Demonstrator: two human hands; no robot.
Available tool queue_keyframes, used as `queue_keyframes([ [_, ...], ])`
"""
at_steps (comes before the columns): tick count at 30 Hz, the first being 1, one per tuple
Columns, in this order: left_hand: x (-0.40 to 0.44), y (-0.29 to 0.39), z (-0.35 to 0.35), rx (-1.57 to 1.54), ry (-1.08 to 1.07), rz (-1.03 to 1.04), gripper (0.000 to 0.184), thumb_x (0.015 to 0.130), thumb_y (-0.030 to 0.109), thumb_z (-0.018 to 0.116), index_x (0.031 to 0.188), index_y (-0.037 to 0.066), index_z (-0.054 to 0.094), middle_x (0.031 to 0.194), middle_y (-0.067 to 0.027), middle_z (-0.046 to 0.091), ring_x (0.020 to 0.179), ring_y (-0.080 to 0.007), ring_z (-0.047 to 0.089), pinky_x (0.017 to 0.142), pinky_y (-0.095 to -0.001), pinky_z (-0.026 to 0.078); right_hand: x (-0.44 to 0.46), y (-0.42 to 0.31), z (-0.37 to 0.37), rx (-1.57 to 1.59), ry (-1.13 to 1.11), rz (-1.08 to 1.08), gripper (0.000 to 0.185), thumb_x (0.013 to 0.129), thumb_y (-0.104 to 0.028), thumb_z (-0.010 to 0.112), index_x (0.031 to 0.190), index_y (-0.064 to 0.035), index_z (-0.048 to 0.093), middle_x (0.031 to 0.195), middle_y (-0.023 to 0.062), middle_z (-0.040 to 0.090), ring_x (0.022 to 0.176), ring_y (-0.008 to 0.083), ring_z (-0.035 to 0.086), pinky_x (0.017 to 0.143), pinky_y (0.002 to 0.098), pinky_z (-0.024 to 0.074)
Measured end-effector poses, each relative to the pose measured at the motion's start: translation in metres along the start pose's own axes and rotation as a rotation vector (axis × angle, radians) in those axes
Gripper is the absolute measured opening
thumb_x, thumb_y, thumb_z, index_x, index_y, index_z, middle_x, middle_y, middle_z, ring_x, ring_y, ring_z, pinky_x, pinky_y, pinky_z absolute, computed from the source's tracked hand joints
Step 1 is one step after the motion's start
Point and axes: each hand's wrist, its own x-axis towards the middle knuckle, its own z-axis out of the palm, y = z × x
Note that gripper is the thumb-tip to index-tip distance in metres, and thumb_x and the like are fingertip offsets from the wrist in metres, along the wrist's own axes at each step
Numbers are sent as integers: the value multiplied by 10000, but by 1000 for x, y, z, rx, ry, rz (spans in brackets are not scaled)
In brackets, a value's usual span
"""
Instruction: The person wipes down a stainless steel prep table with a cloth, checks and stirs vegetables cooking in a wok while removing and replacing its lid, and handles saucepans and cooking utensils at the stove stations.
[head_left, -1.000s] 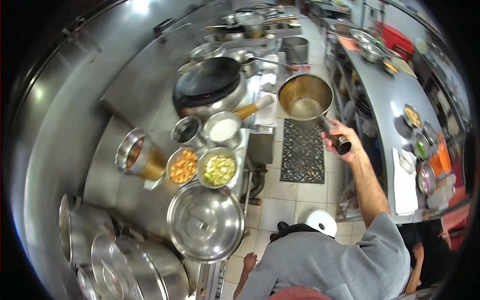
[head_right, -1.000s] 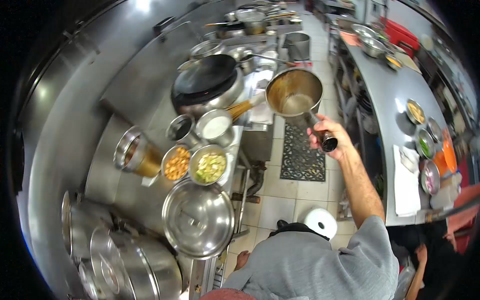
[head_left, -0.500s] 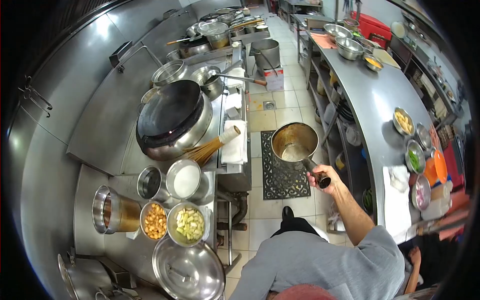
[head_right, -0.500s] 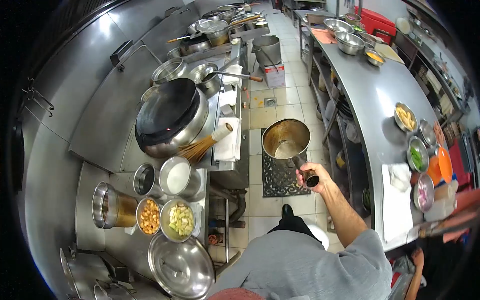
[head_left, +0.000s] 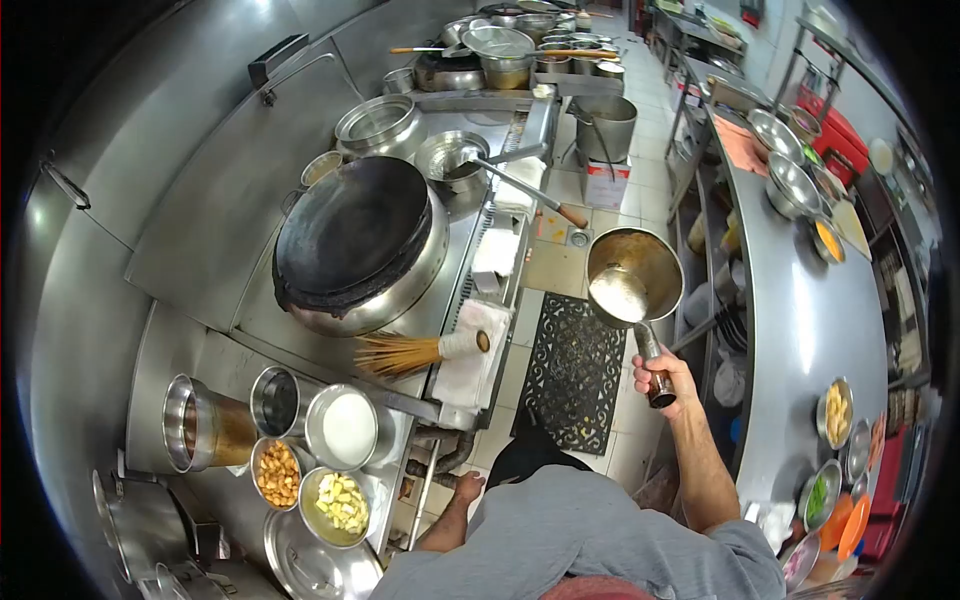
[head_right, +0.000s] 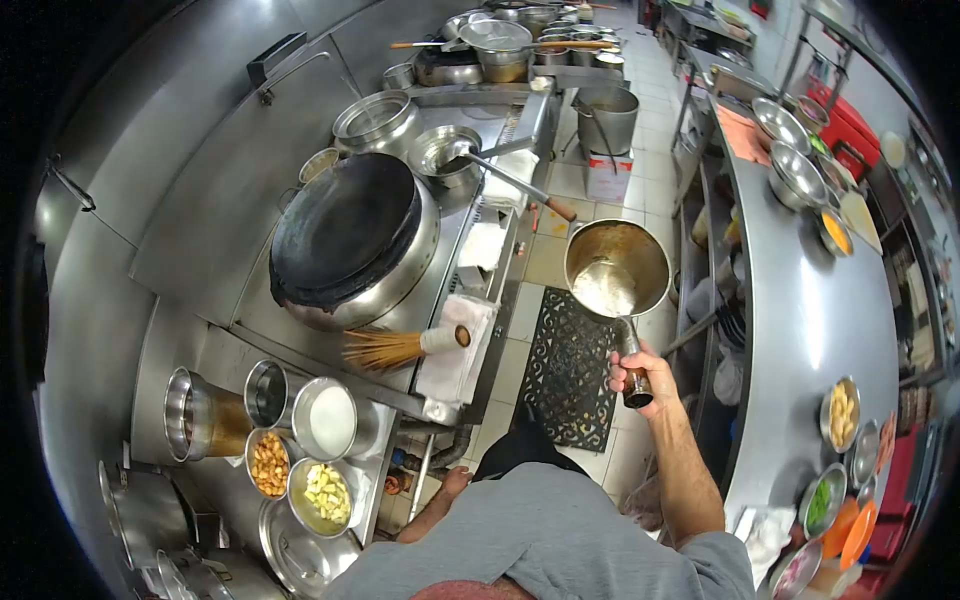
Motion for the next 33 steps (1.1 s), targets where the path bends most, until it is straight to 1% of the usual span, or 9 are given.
queue_keyframes([
  [5,39,35,18,196,46,31,413,763,330,596,1054,36,593,1073,-181,594,1029,-311,552,892,-361,425,71,-70,4,-118,26,-63,321,708,34,505,1008,-50,430,818,126,518,582,182,504,473,312,434],
  [6,35,61,3,236,-133,-85,408,762,346,589,1029,38,596,1043,-177,603,996,-319,562,861,-369,435,81,-86,10,-154,39,-74,327,705,35,504,1010,-53,430,818,124,520,579,181,505,469,311,440],
  [8,36,82,7,130,-119,62,379,765,346,588,966,25,596,951,-185,614,917,-305,584,797,-389,450,97,-117,14,-203,73,-93,344,695,39,503,1016,-57,427,816,116,529,569,177,509,455,310,456],
  [13,70,159,14,166,-213,74,290,794,304,575,810,14,563,768,-179,593,724,-280,593,632,-400,479,163,-195,12,-364,132,-157,397,666,34,509,1033,-65,395,787,107,525,521,182,513,424,321,457],
  [16,105,207,31,97,-172,-109,269,814,277,570,760,14,569,671,-163,580,548,-273,577,469,-387,470,221,-241,9,-423,85,-126,406,662,31,520,1035,-65,390,779,104,516,515,182,515,418,322,459],
  [25,136,379,121,-361,217,-110,220,826,213,491,905,61,629,724,-97,616,637,-217,590,601,-367,476,402,-318,96,-630,-323,173,406,683,32,544,1050,-47,390,747,98,509,490,161,516,421,314,463],
  [28,146,388,149,-83,438,-52,254,825,262,486,899,75,641,810,-121,637,725,-279,609,664,-396,482,469,-303,142,-790,-447,186,354,714,2,579,1010,-23,386,688,83,501,489,158,522,411,304,454],
  [30,145,384,148,59,159,-42,309,827,329,464,940,109,650,920,-140,635,862,-313,608,746,-409,483,505,-287,179,-807,-462,232,358,725,3,594,1014,-15,385,679,77,504,495,154,525,416,302,457],
  [33,176,353,174,326,168,26,334,822,348,473,970,107,651,974,-132,630,908,-287,608,774,-391,489,561,-259,219,-820,-509,335,400,723,18,601,1058,-3,383,692,87,526,492,159,525,430,322,468],
])
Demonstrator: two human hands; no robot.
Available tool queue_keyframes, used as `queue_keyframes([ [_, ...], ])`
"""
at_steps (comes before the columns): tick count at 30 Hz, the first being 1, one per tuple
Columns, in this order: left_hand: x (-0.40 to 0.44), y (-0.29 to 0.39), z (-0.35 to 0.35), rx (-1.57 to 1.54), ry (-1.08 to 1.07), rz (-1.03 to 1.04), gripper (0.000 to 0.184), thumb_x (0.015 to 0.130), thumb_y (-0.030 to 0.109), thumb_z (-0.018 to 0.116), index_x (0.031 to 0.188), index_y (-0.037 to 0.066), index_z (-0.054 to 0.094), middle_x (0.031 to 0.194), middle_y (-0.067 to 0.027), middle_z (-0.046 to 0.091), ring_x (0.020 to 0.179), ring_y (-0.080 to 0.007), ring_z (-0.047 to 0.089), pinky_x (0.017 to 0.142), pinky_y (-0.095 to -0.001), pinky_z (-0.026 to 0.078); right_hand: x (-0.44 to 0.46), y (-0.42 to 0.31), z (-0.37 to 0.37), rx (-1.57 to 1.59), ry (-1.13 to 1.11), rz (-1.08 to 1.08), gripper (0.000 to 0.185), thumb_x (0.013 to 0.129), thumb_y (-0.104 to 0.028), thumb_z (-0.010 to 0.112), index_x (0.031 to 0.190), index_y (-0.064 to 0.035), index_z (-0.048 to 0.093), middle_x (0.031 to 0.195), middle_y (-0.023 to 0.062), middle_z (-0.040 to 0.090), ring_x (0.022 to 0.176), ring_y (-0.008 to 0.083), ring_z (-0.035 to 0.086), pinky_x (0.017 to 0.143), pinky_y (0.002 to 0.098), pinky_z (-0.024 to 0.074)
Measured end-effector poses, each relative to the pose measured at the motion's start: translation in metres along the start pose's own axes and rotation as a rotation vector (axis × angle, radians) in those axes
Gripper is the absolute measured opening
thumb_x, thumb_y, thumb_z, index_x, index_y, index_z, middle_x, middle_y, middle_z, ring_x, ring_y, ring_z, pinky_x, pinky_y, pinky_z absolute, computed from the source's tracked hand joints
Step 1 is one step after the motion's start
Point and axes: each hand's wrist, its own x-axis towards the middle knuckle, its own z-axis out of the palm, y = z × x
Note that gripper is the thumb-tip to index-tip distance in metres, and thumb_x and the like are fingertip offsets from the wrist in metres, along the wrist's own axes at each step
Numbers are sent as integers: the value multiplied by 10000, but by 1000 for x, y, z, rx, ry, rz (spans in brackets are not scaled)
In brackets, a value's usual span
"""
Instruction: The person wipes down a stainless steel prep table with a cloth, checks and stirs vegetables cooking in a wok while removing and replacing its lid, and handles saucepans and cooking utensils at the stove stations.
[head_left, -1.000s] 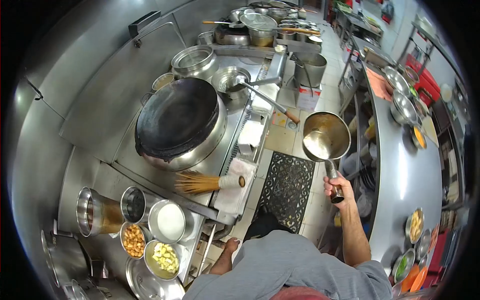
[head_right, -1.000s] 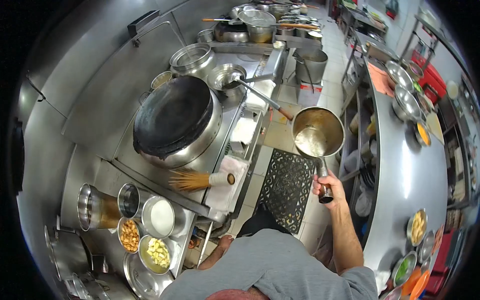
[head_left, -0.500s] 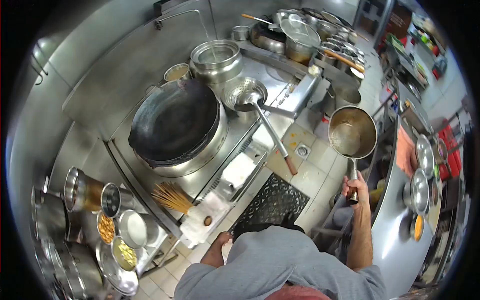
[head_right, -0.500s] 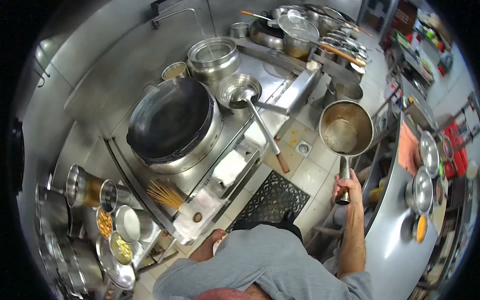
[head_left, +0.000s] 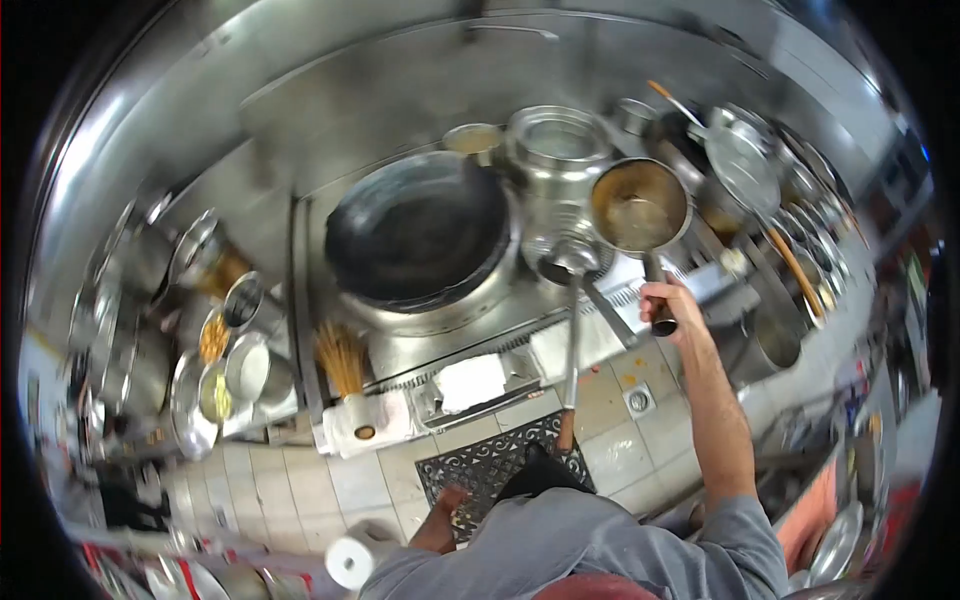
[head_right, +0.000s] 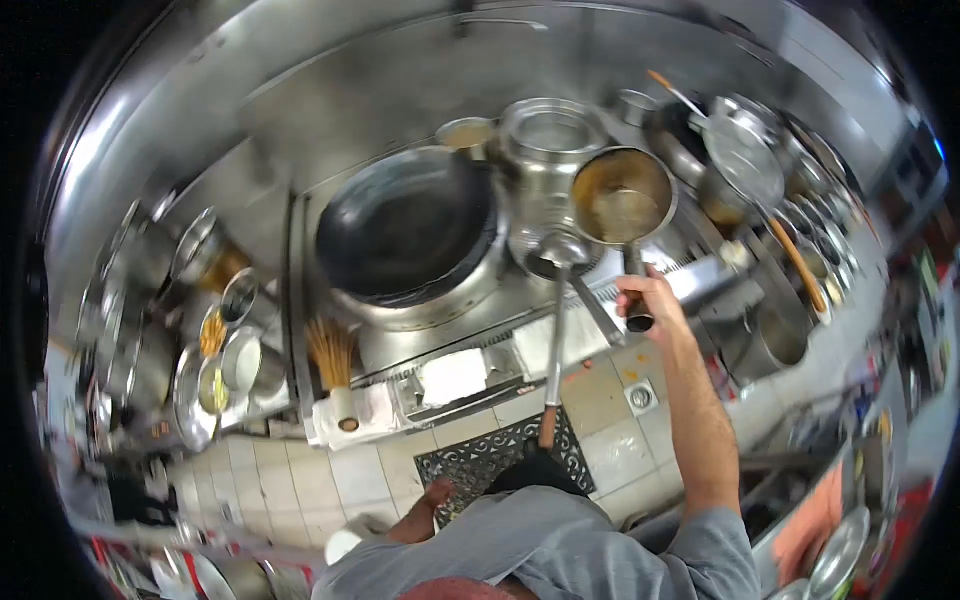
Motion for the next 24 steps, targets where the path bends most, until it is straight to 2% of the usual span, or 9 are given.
queue_keyframes([
  [6,63,58,-5,-144,7,-362,327,801,311,517,1017,96,636,1048,-122,612,973,-259,586,798,-373,489,118,-38,-3,-289,-101,5,91,701,-43,591,745,-35,512,565,78,518,480,172,493,431,297,428],
  [7,38,99,-56,-367,325,-506,301,788,277,510,979,83,637,1011,-126,615,970,-262,580,796,-391,485,153,-43,-16,-278,-134,38,87,697,-42,584,718,-40,500,558,73,505,479,174,489,430,297,427],
  [9,67,111,-52,-595,619,-432,283,782,249,494,946,59,627,976,-126,616,950,-283,577,791,-404,480,197,-54,-16,-328,-131,-65,82,697,-40,567,678,-52,488,545,65,483,454,175,476,410,297,398],
  [11,98,116,-33,-399,769,-371,296,783,247,493,965,47,611,935,-135,617,917,-317,577,798,-408,474,277,-64,-38,-407,-270,-10,94,714,-107,566,655,-66,505,540,55,481,455,178,476,410,303,391],
  [12,90,133,-44,-433,804,-465,296,783,247,493,965,47,611,935,-135,617,917,-317,577,798,-408,474,304,-67,-39,-402,-316,-13,99,721,-142,559,662,-71,521,547,51,490,463,178,481,424,295,395],
  [14,45,184,-90,-1147,865,-798,314,778,247,518,998,42,608,941,-150,623,901,-334,585,812,-398,473,368,-69,-35,-494,-228,-69,89,709,-145,560,671,-71,529,550,45,484,479,182,484,453,285,403],
  [18,44,219,-10,-1165,906,-1219,384,743,281,586,1046,45,599,1004,-173,620,916,-312,603,793,-378,483,473,-79,-20,-673,-309,-224,105,681,-138,542,628,-48,554,570,39,494,522,165,479,480,295,378],
  [20,34,271,13,-1598,1061,-1431,361,712,261,581,992,35,616,1014,-188,614,934,-321,596,812,-385,474,528,-72,-13,-686,-371,-370,130,656,-153,524,602,-40,557,588,45,512,546,168,487,523,293,381],
  [24,76,396,44,-1345,829,-1821,317,731,263,527,948,67,651,968,-183,626,897,-359,594,804,-419,479,603,-64,0,-654,-515,-204,98,629,-135,538,618,-40,558,567,48,482,521,178,473,525,301,386],
])
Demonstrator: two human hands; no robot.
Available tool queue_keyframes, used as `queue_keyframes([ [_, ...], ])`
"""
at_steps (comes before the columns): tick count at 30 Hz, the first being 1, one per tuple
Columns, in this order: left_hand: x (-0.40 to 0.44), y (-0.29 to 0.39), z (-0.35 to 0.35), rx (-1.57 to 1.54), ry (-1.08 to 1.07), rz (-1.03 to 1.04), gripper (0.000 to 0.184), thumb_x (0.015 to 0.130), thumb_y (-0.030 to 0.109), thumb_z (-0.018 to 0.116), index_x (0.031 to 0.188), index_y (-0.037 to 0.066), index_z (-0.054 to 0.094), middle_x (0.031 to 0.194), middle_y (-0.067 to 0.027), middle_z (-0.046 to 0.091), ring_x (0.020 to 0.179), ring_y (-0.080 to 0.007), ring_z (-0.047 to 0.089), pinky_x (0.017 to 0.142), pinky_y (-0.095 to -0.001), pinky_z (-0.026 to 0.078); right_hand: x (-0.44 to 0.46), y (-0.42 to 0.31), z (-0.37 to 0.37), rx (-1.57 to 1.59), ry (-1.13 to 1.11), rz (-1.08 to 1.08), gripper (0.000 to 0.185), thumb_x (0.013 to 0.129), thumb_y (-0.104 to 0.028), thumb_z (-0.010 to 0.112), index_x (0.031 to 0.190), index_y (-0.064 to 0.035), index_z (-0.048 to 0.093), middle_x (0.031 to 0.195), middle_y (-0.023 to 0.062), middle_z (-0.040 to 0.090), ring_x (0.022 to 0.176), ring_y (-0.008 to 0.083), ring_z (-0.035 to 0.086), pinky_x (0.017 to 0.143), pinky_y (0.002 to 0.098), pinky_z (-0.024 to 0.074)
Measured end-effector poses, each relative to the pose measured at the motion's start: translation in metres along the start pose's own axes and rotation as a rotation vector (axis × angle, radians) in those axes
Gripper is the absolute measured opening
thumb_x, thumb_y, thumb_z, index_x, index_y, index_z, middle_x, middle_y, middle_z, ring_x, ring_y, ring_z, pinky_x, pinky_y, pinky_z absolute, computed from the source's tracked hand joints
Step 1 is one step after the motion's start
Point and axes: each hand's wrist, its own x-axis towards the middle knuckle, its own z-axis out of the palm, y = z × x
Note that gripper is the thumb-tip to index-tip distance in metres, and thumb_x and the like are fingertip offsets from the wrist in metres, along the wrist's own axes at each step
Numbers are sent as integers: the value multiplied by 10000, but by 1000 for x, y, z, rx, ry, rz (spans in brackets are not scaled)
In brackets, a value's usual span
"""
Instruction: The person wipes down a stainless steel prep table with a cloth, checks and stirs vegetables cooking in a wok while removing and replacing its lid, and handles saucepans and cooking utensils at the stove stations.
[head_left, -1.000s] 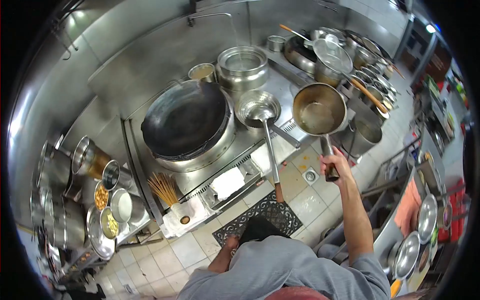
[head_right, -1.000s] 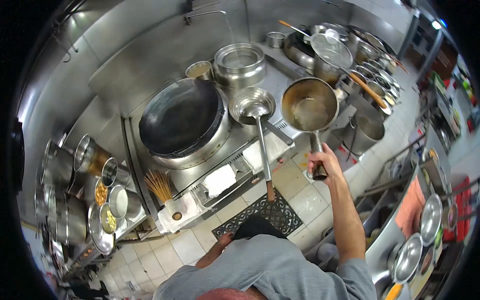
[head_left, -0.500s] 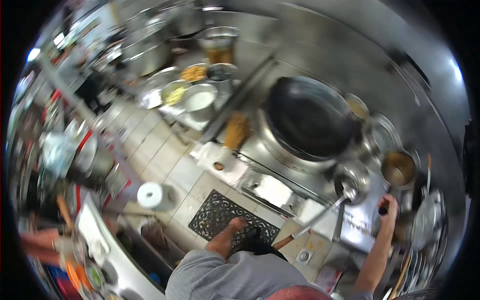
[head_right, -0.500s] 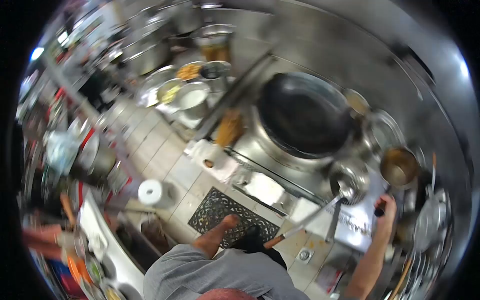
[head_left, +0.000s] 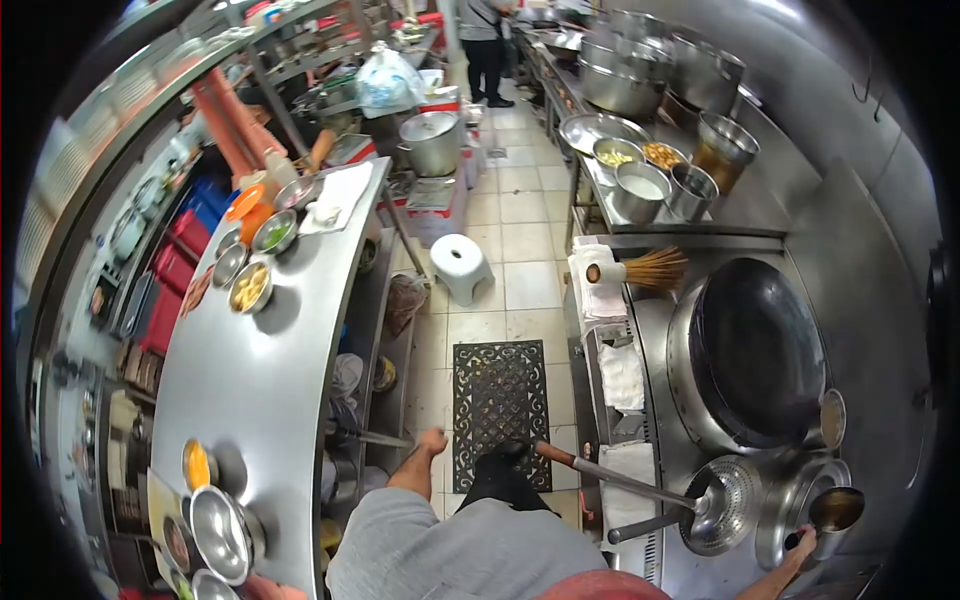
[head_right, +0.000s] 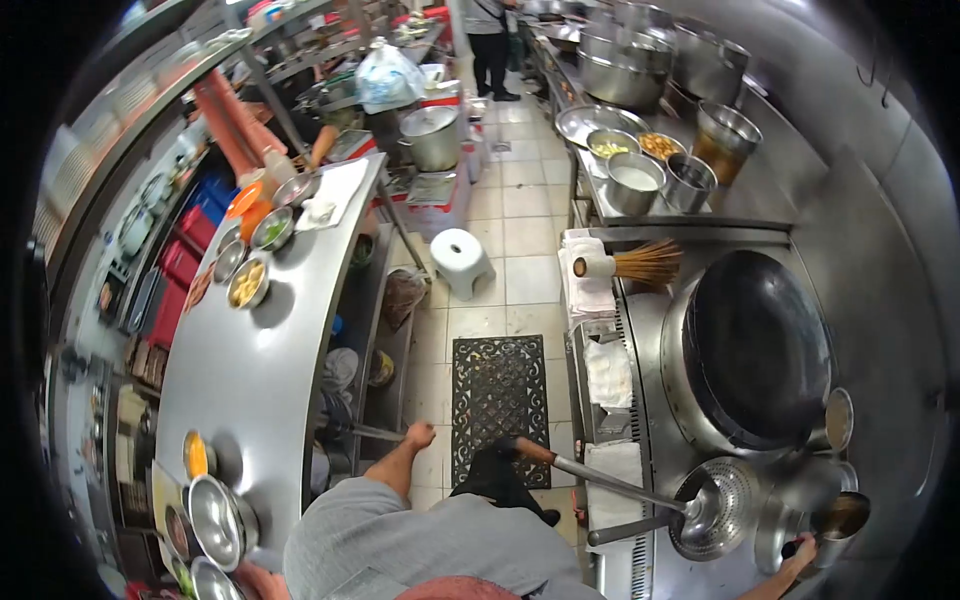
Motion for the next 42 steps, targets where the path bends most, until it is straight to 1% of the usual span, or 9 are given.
queue_keyframes([
  [6,-126,-32,94,273,-448,96,333,741,321,554,914,59,665,975,-155,634,924,-325,591,827,-412,459,27,16,-10,200,-24,110,153,720,-133,535,788,-2,577,639,68,484,535,165,478,451,279,430],
  [10,-146,-3,107,146,-341,137,330,735,313,557,916,59,665,973,-157,633,932,-318,590,829,-404,457,30,36,-50,-65,-382,-135,318,742,-170,627,916,94,587,916,139,575,814,278,533,678,416,443],
  [12,-145,12,100,98,-171,194,263,677,231,543,828,67,682,901,-151,649,848,-308,616,741,-387,483,56,35,-43,-264,-106,286,309,764,-186,602,905,89,591,865,128,578,761,274,535,663,416,444],
  [13,-147,24,89,-64,-203,30,405,718,298,581,1021,36,632,1005,-170,628,968,-307,588,858,-367,455,59,34,-45,-287,-68,294,303,762,-181,600,901,87,591,862,127,578,759,272,535,661,413,444],
  [16,-147,48,62,-195,-166,-42,459,698,298,621,1058,14,610,1058,-172,613,996,-296,581,885,-344,443,68,36,-46,-277,-95,210,284,755,-166,593,892,82,592,852,125,578,750,266,535,654,405,445],
  [19,-149,47,76,-232,81,-28,280,683,257,572,870,73,670,919,-157,648,859,-278,621,758,-361,485,71,34,-43,-273,-127,152,265,748,-151,587,882,77,593,843,124,578,742,260,534,648,396,446],
  [34,-207,20,93,-110,-43,-182,326,694,222,548,950,57,664,1007,-155,630,951,-295,597,846,-364,461,71,23,-33,-251,-319,-197,181,711,-76,554,832,52,597,794,115,579,700,232,533,614,355,451],
  [35,-201,18,90,-73,-159,-198,431,718,287,595,1094,77,611,1098,-133,605,1040,-275,563,917,-348,426,72,22,-31,-236,-328,-227,176,709,-71,552,829,50,597,791,114,579,698,230,533,612,352,452],
  [42,-186,18,90,-80,-38,-126,331,685,215,547,949,50,661,997,-161,632,956,-294,596,844,-371,460,68,23,-44,-209,-400,-390,150,692,-36,537,806,38,599,768,110,579,678,217,532,597,333,454],
])
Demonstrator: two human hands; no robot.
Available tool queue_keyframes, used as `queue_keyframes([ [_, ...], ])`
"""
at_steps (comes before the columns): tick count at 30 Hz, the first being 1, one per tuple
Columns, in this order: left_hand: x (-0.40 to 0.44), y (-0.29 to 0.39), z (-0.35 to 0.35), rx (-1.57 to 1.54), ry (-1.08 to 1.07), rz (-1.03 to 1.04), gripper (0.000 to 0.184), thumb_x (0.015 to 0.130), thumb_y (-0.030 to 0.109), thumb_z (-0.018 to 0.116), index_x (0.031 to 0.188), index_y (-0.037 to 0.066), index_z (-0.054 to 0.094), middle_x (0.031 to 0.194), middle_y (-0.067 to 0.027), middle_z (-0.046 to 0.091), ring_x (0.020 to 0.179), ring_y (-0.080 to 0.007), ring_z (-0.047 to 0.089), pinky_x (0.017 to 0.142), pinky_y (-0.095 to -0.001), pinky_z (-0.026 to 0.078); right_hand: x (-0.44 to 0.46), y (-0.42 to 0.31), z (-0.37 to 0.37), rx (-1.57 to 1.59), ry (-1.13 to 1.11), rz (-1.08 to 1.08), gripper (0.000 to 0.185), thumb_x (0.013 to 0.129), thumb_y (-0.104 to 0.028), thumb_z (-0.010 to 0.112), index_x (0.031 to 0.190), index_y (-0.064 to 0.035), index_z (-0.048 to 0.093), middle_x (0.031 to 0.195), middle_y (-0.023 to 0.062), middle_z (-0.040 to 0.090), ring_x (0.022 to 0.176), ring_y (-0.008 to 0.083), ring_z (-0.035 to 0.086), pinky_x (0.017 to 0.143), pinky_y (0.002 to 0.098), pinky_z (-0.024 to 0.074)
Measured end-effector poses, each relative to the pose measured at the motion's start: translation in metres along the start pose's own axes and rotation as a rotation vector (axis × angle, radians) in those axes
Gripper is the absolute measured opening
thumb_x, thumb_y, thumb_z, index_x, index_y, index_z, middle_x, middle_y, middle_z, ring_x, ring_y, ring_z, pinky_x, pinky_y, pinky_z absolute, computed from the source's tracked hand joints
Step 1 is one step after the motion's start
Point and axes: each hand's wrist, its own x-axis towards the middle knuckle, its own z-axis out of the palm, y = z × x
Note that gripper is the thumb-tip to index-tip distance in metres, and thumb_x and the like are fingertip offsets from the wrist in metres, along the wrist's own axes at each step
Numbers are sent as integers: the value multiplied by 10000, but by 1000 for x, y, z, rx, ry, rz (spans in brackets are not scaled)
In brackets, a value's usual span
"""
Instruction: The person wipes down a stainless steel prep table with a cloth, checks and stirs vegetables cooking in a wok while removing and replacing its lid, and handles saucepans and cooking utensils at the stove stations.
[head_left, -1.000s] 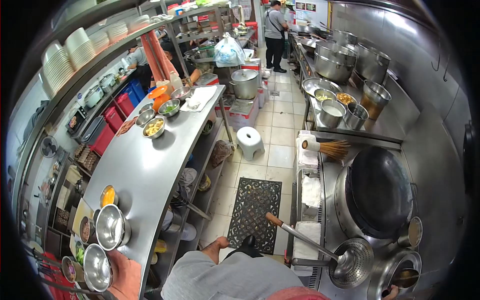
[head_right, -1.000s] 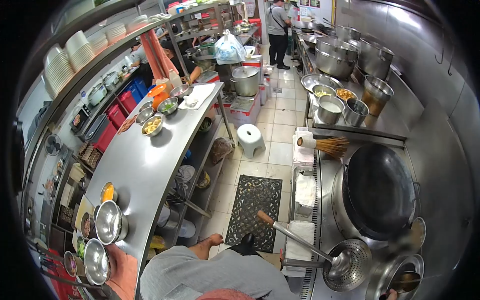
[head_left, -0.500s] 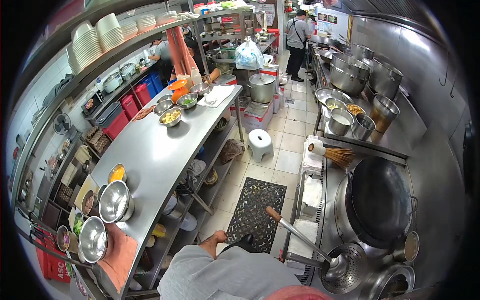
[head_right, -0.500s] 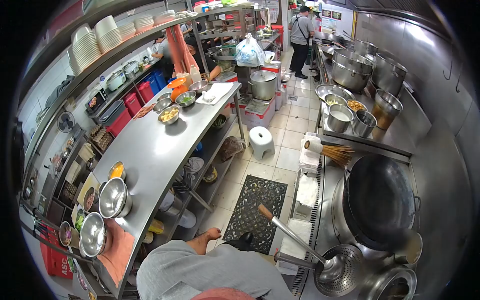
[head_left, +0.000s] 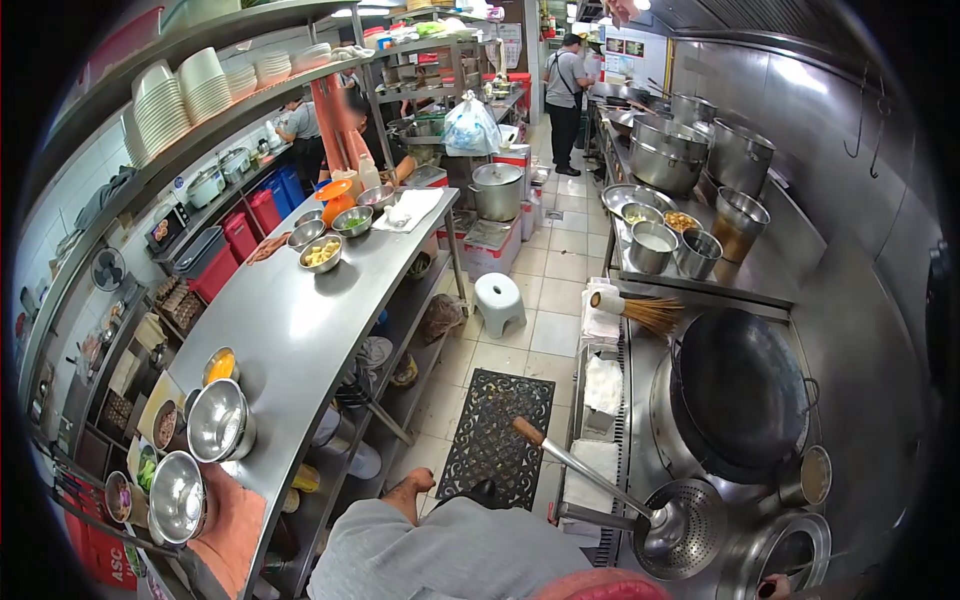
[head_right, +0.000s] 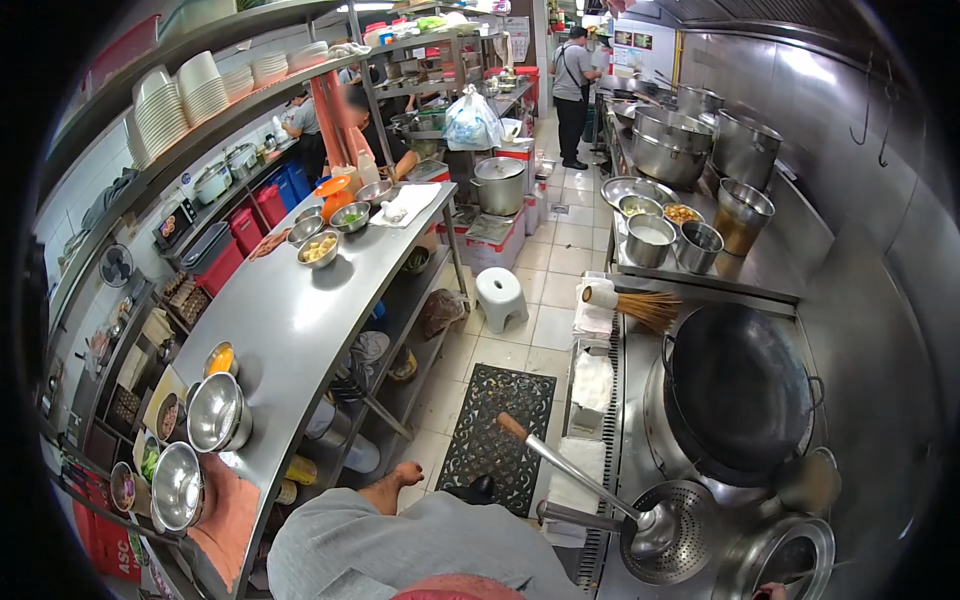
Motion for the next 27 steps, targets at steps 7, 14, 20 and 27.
queue_keyframes([
  [7,22,28,-13,37,-4,104,324,684,227,548,928,51,668,982,-178,631,931,-308,605,826,-371,469,-21,3,-8,-48,-125,-198,137,675,-1,521,783,26,601,746,106,580,659,204,532,581,313,457],
  [14,27,50,-32,14,53,163,301,669,210,561,910,69,673,904,-157,649,879,-296,620,780,-367,486,-45,-17,17,217,27,-93,102,656,37,501,723,36,579,699,117,571,635,214,530,551,306,453],
  [20,24,46,-37,14,12,188,298,656,210,573,904,82,677,921,-136,651,878,-293,620,787,-364,485,-60,-61,32,339,106,-278,80,649,45,495,689,48,564,669,121,562,620,215,527,534,301,448],
  [27,41,42,-29,45,8,185,364,671,226,574,999,84,642,993,-137,638,941,-286,603,829,-365,477,-73,-112,22,661,162,-88,57,647,11,511,617,39,551,638,120,555,590,210,518,541,294,446],
])
